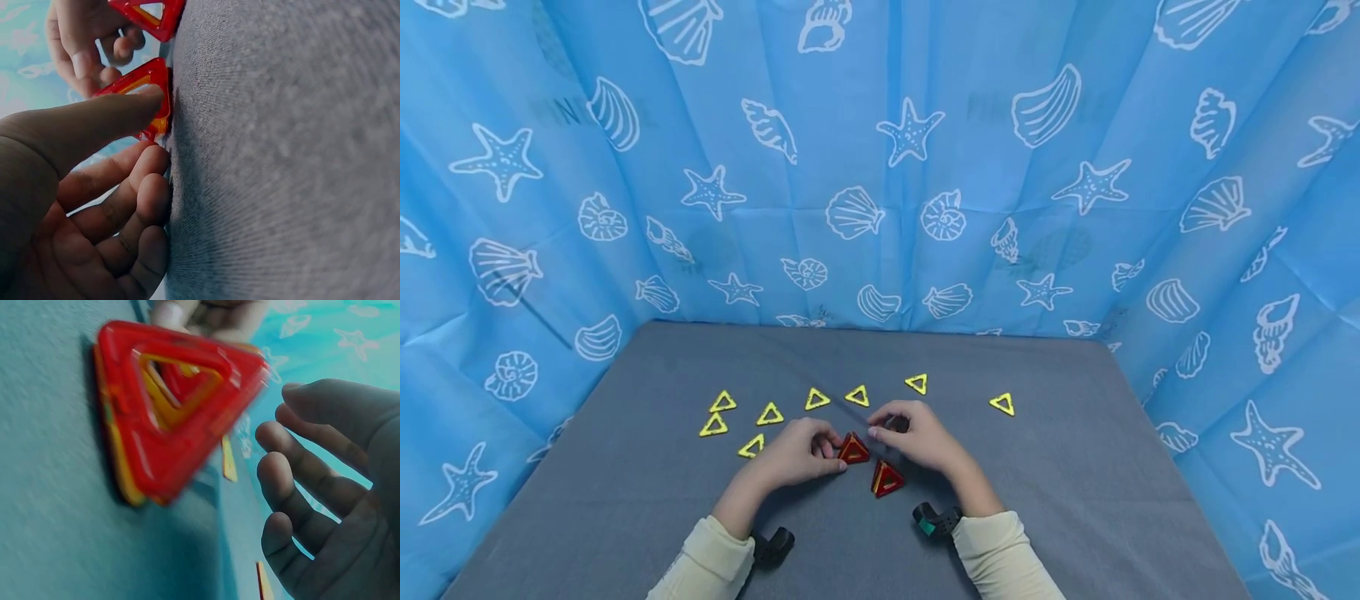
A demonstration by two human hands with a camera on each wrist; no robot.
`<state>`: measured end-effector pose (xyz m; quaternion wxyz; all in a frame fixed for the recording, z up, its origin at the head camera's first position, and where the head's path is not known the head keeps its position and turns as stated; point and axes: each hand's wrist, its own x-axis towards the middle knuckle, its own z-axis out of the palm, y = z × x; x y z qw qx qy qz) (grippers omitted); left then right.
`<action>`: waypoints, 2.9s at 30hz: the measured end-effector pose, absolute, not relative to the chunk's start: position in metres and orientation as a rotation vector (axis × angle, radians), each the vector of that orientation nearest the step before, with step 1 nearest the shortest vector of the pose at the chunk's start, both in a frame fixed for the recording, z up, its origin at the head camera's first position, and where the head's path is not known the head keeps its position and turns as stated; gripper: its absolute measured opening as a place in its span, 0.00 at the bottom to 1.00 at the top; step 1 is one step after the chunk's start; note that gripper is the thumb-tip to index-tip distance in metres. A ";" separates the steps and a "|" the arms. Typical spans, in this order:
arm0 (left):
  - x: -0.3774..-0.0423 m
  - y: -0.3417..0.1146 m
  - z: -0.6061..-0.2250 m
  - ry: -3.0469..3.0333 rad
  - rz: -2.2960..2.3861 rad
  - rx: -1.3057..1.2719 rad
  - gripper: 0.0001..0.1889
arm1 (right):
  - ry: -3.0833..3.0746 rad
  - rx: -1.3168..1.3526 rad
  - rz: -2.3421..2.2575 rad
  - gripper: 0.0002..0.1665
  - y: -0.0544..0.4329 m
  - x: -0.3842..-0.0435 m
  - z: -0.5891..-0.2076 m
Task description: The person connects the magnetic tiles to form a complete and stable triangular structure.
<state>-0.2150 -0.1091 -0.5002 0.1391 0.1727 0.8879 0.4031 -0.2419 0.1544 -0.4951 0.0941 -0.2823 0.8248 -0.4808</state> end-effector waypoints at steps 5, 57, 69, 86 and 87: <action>-0.221 -0.113 -0.501 2.529 1.211 0.523 0.11 | 2.499 -0.775 -1.472 0.14 0.167 -0.249 -0.491; -0.286 -0.085 -0.509 2.646 1.315 0.407 0.21 | 2.741 -0.422 -1.322 0.16 0.202 -0.316 -0.511; -0.284 -0.083 -0.503 2.625 1.270 0.370 0.19 | 2.782 -0.378 -1.165 0.17 0.204 -0.315 -0.503; -0.282 -0.073 -0.501 2.681 1.202 0.323 0.15 | 2.824 -0.378 -1.102 0.12 0.205 -0.315 -0.506; -0.282 -0.073 -0.502 2.684 1.196 0.335 0.14 | 2.825 -0.382 -1.098 0.12 0.205 -0.314 -0.507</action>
